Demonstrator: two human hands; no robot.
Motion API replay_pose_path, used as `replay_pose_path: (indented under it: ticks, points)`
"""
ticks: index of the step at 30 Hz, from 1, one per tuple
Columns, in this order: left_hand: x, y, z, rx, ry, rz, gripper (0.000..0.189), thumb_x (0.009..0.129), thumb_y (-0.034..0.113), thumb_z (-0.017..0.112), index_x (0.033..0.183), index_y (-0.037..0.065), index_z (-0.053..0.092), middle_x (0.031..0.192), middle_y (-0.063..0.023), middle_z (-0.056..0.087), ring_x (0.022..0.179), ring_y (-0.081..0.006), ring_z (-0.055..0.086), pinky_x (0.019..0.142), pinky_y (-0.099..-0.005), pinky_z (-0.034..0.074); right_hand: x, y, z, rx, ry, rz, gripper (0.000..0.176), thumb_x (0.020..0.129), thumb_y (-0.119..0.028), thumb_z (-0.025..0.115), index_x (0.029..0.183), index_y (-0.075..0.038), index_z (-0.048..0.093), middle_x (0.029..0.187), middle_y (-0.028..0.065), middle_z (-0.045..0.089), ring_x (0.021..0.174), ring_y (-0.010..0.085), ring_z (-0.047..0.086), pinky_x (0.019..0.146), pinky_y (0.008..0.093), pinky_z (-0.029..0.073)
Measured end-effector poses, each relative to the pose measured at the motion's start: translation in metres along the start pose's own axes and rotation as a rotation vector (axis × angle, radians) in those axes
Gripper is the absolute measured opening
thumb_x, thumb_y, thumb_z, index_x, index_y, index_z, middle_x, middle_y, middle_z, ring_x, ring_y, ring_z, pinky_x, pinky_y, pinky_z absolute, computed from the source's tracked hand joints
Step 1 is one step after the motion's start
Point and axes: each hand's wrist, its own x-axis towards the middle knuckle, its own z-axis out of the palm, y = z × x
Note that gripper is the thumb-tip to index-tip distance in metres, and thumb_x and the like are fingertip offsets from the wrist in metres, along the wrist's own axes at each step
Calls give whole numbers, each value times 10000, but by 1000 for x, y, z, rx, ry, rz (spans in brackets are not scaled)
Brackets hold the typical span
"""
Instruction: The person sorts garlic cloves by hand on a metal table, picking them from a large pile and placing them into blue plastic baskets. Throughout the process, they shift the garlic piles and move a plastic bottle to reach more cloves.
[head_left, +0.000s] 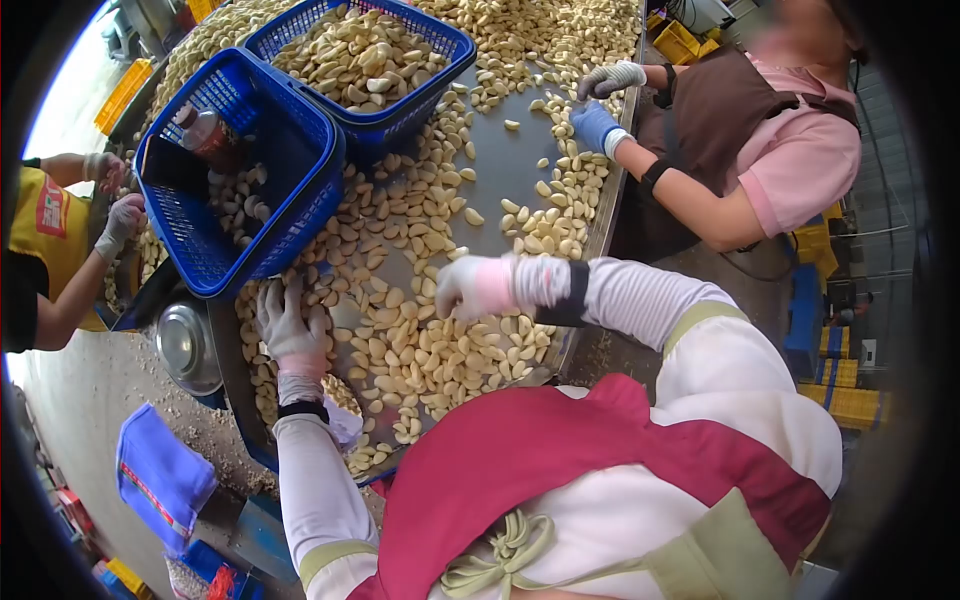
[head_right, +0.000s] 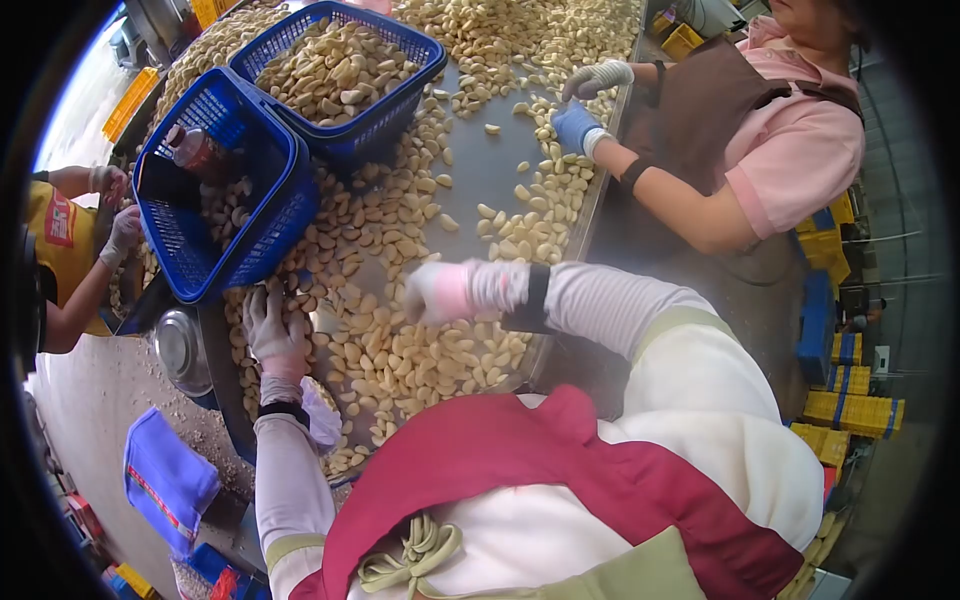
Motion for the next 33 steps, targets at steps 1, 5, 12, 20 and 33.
replay_pose_path:
  ticks: [1, 5, 12, 20, 33]
  points:
    - [0, -1, 1, -1, -1, 1, 528, 833, 242, 611, 1349, 130, 631, 1379, -215, 554, 1346, -441, 453, 1148, -539, 351, -4, -5, 8, -321, 20, -85, 279, 789, -101, 693, 1062, -73, 743, 967, 111, 719, 887, 325, 714, 795, 422, 577]
    - [-2, -2, 2, 2, 6, 11, 544, 834, 250, 615, 1364, 133, 620, 1393, -213, 547, 1353, -439, 448, 1152, -539, 346, -7, -21, 20, -494, -76, 71, 364, 787, -114, 738, 1147, -77, 700, 1058, 109, 710, 1051, 330, 692, 883, 428, 565]
    - [-1, -2, 1, 15, -15, 2, 570, 839, 262, 615, 1396, 145, 598, 1408, -203, 540, 1361, -437, 442, 1156, -545, 339, -9, -33, 31, -195, -128, -3, 163, 780, -95, 651, 916, -47, 729, 987, 117, 692, 907, 326, 702, 790, 419, 569]
    - [-1, -1, 1, 16, -26, -20, 565, 849, 275, 618, 1396, 135, 600, 1419, -203, 533, 1375, -434, 428, 1165, -541, 328, -3, -58, 67, -462, -255, 83, 206, 791, -134, 721, 972, -45, 766, 1056, 124, 696, 921, 316, 728, 720, 420, 598]
    - [-3, -2, 0, -16, 0, -11, 547, 817, 272, 643, 1348, 143, 629, 1384, -190, 554, 1356, -429, 450, 1148, -547, 342, 0, -29, 37, -251, -230, 18, 224, 851, -269, 630, 967, -118, 749, 910, 99, 732, 848, 332, 709, 733, 437, 564]
